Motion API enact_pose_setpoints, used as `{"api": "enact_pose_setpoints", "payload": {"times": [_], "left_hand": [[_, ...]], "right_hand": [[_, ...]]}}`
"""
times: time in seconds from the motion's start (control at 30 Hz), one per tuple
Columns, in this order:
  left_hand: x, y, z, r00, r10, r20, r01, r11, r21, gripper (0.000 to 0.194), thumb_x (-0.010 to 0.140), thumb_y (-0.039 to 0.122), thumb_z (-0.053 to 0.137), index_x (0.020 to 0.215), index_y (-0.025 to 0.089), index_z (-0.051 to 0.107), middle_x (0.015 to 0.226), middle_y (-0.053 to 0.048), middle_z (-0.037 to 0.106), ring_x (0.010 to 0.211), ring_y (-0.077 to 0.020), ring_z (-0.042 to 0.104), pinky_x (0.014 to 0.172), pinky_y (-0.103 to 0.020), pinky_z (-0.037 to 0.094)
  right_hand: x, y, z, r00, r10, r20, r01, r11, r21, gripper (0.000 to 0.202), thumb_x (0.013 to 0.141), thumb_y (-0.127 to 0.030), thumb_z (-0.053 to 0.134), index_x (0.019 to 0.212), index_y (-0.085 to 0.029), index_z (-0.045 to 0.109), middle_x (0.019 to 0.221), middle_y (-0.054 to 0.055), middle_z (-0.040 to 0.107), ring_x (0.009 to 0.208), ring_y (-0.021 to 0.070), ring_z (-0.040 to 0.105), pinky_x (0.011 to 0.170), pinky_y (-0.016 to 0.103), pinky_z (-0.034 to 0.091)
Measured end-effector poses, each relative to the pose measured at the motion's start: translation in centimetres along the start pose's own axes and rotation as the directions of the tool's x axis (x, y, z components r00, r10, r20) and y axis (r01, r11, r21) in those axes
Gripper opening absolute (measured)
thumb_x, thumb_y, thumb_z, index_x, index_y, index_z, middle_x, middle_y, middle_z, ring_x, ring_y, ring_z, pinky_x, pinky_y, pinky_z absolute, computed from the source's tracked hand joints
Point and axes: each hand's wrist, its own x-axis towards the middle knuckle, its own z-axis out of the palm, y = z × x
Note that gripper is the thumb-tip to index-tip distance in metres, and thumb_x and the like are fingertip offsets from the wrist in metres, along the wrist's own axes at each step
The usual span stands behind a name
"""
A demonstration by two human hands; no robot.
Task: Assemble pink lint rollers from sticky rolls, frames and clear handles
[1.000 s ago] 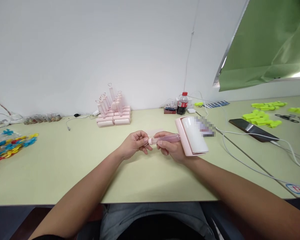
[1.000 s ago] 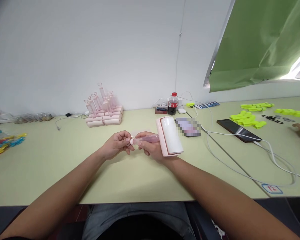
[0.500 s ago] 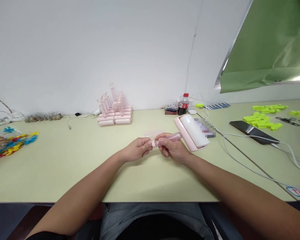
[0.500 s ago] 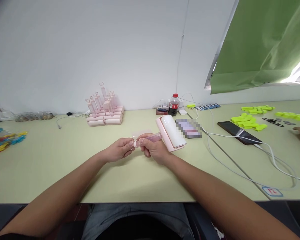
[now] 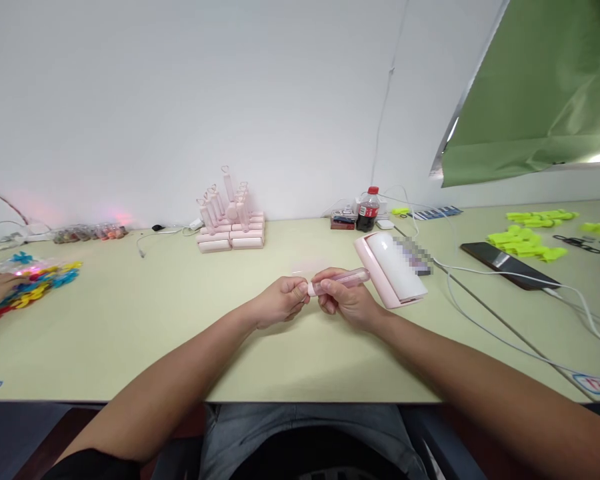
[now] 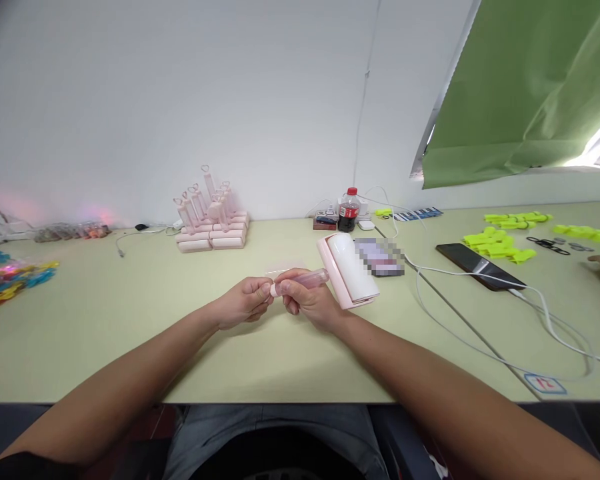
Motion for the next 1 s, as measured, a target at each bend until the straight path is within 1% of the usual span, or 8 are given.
{"api": "enact_pose_setpoints", "payload": {"times": [0.2, 0.3, 0.53, 0.7, 0.8, 0.87, 0.93, 1.0], "left_hand": [[-0.4, 0.4, -0.2, 0.989, -0.117, 0.091, 0.124, 0.990, -0.074, 0.051, 0.080, 0.069, 0.059, 0.073, 0.019, 0.047, 0.044, 0.011, 0.025, 0.037, -0.0044, 0.016, 0.035, -0.017, 0.015], [-0.4, 0.3, 0.0, 0.982, -0.170, 0.079, 0.179, 0.977, -0.118, 0.049, 0.080, 0.066, 0.061, 0.074, 0.019, 0.047, 0.043, 0.012, 0.025, 0.035, -0.0043, 0.016, 0.034, -0.017, 0.014], [0.9, -0.9, 0.2, 0.975, -0.200, 0.093, 0.219, 0.923, -0.316, 0.039, 0.089, 0.053, 0.057, 0.076, 0.019, 0.045, 0.046, 0.011, 0.028, 0.033, -0.0045, 0.018, 0.034, -0.018, 0.014], [1.1, -1.6, 0.5, 0.973, -0.151, 0.177, 0.201, 0.926, -0.319, 0.036, 0.090, 0.053, 0.053, 0.078, 0.020, 0.047, 0.048, 0.010, 0.034, 0.033, -0.0056, 0.020, 0.036, -0.020, 0.016], [1.2, -1.9, 0.7, 0.993, -0.101, 0.067, 0.109, 0.987, -0.117, 0.043, 0.089, 0.061, 0.048, 0.076, 0.020, 0.047, 0.050, 0.008, 0.041, 0.036, -0.0067, 0.025, 0.038, -0.022, 0.020], [1.5, -2.0, 0.4, 0.984, 0.025, -0.176, 0.009, 0.981, 0.191, 0.043, 0.090, 0.059, 0.047, 0.074, 0.019, 0.048, 0.057, 0.004, 0.047, 0.044, -0.0089, 0.037, 0.045, -0.023, 0.031], [2.0, -2.1, -0.5, 0.883, 0.255, -0.395, -0.004, 0.844, 0.537, 0.036, 0.090, 0.052, 0.049, 0.080, 0.018, 0.056, 0.072, 0.000, 0.055, 0.063, -0.0136, 0.051, 0.060, -0.027, 0.043], [2.6, -2.3, -1.7, 0.780, 0.446, -0.439, 0.059, 0.646, 0.761, 0.028, 0.089, 0.041, 0.054, 0.103, 0.019, 0.062, 0.100, -0.007, 0.061, 0.092, -0.0209, 0.058, 0.084, -0.036, 0.047]], "right_hand": [[-0.5, -0.7, -0.1, 0.995, -0.052, 0.084, 0.060, 0.994, -0.091, 0.027, 0.077, -0.042, 0.074, 0.087, -0.017, 0.070, 0.061, -0.001, 0.061, 0.047, 0.0092, 0.051, 0.044, 0.023, 0.038], [-0.4, -0.8, -0.3, 0.994, -0.045, 0.103, 0.059, 0.988, -0.141, 0.028, 0.076, -0.042, 0.074, 0.088, -0.017, 0.070, 0.064, 0.000, 0.063, 0.049, 0.0096, 0.053, 0.044, 0.023, 0.039], [1.4, 0.2, -1.2, 0.998, -0.033, 0.052, 0.042, 0.983, -0.178, 0.036, 0.076, -0.052, 0.069, 0.080, -0.016, 0.064, 0.050, -0.003, 0.057, 0.037, 0.0083, 0.045, 0.037, 0.021, 0.034], [1.2, -0.4, -1.5, 0.997, 0.003, 0.076, 0.014, 0.976, -0.216, 0.030, 0.076, -0.046, 0.067, 0.077, -0.017, 0.060, 0.049, -0.004, 0.056, 0.037, 0.0085, 0.045, 0.038, 0.021, 0.034], [1.0, -0.9, -1.7, 0.997, 0.026, 0.066, -0.010, 0.972, -0.234, 0.024, 0.074, -0.040, 0.066, 0.075, -0.017, 0.060, 0.054, -0.003, 0.058, 0.041, 0.0086, 0.045, 0.040, 0.022, 0.036], [1.0, -1.2, -1.8, 1.000, -0.001, 0.025, 0.008, 0.966, -0.260, 0.020, 0.073, -0.036, 0.065, 0.070, -0.018, 0.059, 0.055, -0.003, 0.057, 0.044, 0.0089, 0.046, 0.043, 0.022, 0.037], [1.2, -1.5, -1.8, 0.999, -0.032, -0.009, 0.028, 0.965, -0.261, 0.017, 0.071, -0.031, 0.064, 0.064, -0.019, 0.055, 0.056, -0.002, 0.057, 0.050, 0.0104, 0.051, 0.047, 0.023, 0.041], [1.2, -1.6, -1.8, 1.000, -0.011, -0.023, 0.005, 0.973, -0.230, 0.016, 0.069, -0.027, 0.062, 0.062, -0.020, 0.049, 0.060, -0.002, 0.058, 0.053, 0.0119, 0.055, 0.048, 0.024, 0.043]]}}
